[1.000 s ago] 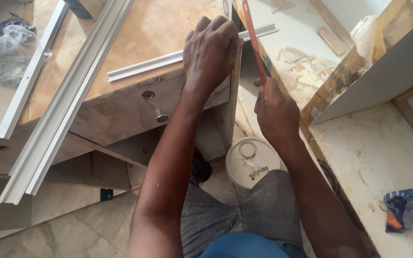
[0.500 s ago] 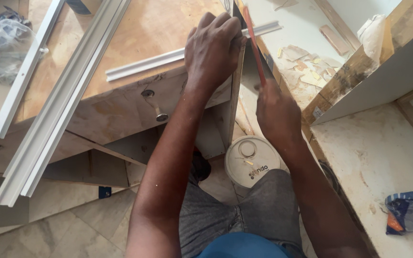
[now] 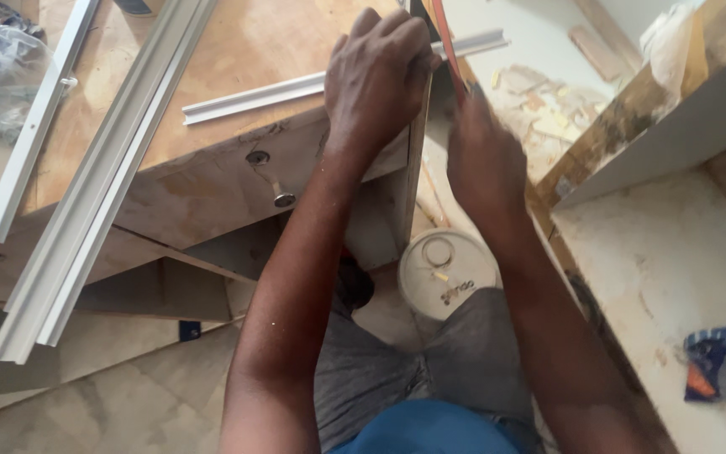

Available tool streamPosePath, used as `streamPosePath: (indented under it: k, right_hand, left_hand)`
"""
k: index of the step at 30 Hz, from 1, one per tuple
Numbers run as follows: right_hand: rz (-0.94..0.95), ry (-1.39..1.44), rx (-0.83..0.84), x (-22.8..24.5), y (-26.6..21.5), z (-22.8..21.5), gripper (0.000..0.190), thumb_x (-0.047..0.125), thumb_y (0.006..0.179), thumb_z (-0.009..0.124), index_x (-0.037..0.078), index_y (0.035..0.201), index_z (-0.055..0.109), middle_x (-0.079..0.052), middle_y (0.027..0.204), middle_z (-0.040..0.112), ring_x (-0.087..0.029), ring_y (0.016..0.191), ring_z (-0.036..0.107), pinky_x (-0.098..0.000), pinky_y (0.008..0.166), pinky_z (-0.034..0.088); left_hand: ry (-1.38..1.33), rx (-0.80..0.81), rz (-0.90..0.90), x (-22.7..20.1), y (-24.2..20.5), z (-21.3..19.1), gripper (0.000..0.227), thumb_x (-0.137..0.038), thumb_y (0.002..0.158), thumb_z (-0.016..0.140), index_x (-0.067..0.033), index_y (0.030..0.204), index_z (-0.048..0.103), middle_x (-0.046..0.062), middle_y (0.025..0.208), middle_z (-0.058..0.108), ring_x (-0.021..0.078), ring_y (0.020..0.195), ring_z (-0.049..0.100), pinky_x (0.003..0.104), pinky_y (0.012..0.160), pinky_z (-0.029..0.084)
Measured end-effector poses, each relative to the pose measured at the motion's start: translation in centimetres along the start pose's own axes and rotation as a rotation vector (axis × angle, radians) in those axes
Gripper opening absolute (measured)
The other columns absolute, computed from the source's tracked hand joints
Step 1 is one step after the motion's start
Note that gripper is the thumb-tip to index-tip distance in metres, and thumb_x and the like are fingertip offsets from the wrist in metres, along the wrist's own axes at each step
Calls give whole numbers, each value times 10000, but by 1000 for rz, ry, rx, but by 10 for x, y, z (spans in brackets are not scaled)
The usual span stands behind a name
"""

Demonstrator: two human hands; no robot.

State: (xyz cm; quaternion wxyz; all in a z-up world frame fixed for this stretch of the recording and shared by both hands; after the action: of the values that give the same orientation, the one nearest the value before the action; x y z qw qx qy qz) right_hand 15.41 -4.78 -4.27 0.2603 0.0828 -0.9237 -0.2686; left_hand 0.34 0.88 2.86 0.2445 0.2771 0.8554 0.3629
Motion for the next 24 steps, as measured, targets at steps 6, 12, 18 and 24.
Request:
streamPosePath:
  k: [6,12,18,24]
  right_hand:
    - [136,-43,38,1,-2,7,217,156,1078,522,12,1236,555,-278,794,684,-524,726,655,-655,632,475]
    - [30,-9,-11,-6,-8,9,249,151,1071,507,-12,1257,537,-278,831,687,-507,715,666,-616,602,501]
    - [96,-41,37,-7,-2,12,187,183,1115,502,13,1176,550,-269,821,691,-502,746,673,-624,640,497]
    - [27,-8,-57,-4,-6,5,264,155,1083,490,-19,1276,539,-298,861,684,-527,753,656,-629,629,496]
  left_hand:
    - [-4,-31,5,-3,3,-4,203,-247,901,748,-129,849,590,10,890,609,278,937,589,444,774,440]
    - [-5,14,-1,-2,0,-3,203,-239,913,749,-119,864,594,4,899,615,271,929,583,449,790,437]
    - [21,-32,7,-3,2,-3,210,-260,895,754,-132,854,592,0,885,606,266,926,585,436,777,445]
    - [32,0,4,0,-1,0,155,-216,906,741,-131,882,613,-6,914,621,251,938,588,445,794,443]
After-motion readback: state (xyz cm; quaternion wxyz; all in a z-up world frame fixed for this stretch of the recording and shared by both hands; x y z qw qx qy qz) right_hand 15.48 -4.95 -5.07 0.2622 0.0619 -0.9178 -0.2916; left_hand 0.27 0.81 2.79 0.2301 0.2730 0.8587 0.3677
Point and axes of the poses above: each hand's wrist, its own y-axis towards the middle knuckle, its own z-axis out of the palm, x = y × z, the point moved 2 cm from there along y, towards the middle knuckle
